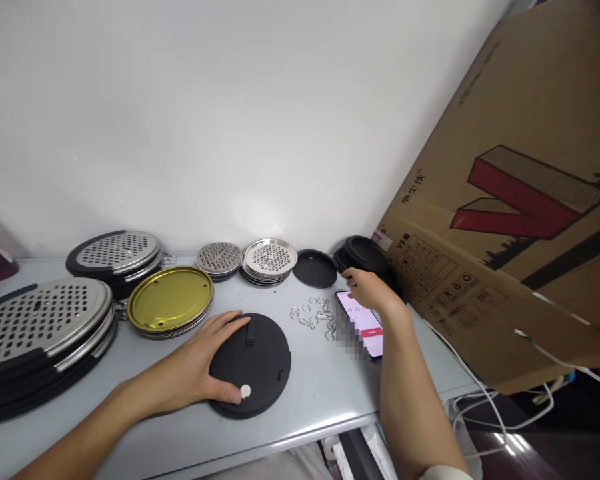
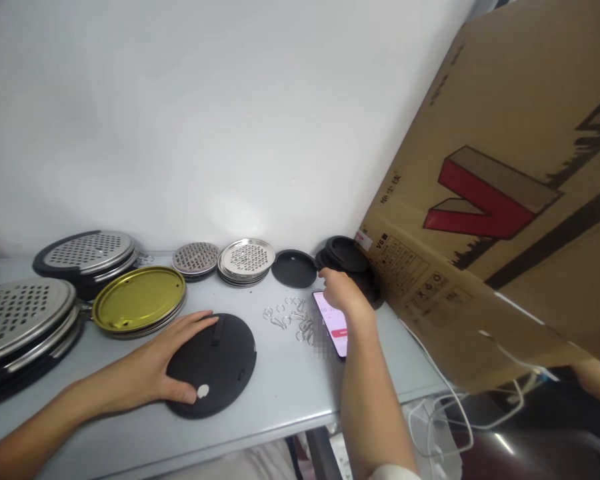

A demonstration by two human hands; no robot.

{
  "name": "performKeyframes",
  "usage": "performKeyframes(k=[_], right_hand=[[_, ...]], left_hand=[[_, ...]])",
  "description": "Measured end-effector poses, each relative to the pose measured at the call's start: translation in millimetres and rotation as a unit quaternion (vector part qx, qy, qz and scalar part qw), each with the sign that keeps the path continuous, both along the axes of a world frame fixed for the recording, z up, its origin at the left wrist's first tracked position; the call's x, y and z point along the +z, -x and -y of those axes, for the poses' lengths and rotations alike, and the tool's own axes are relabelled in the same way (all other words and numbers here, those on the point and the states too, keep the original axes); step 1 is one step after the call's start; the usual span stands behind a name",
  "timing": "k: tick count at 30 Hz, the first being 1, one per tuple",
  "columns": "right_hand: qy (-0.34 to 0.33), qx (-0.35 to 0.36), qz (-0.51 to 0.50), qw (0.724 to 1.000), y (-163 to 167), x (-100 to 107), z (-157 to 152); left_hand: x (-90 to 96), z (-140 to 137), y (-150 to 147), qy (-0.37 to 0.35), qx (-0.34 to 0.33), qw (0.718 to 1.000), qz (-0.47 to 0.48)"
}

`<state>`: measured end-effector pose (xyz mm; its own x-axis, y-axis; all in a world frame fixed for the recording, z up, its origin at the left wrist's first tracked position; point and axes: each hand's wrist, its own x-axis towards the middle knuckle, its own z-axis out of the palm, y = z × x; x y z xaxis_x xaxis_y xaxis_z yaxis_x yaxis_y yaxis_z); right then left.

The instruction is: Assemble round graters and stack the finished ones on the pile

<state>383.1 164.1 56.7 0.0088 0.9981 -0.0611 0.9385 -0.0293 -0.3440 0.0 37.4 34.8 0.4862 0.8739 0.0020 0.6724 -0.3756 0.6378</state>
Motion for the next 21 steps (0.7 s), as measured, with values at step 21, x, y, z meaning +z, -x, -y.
performKeyframes(k=[21], right_hand=[[0.02,0.013,-0.038,0.999,5.7,0.8,2.6]], left_hand=[[-0.6,-0.1,1.6,0.002,0.0,1.0,-0.02]])
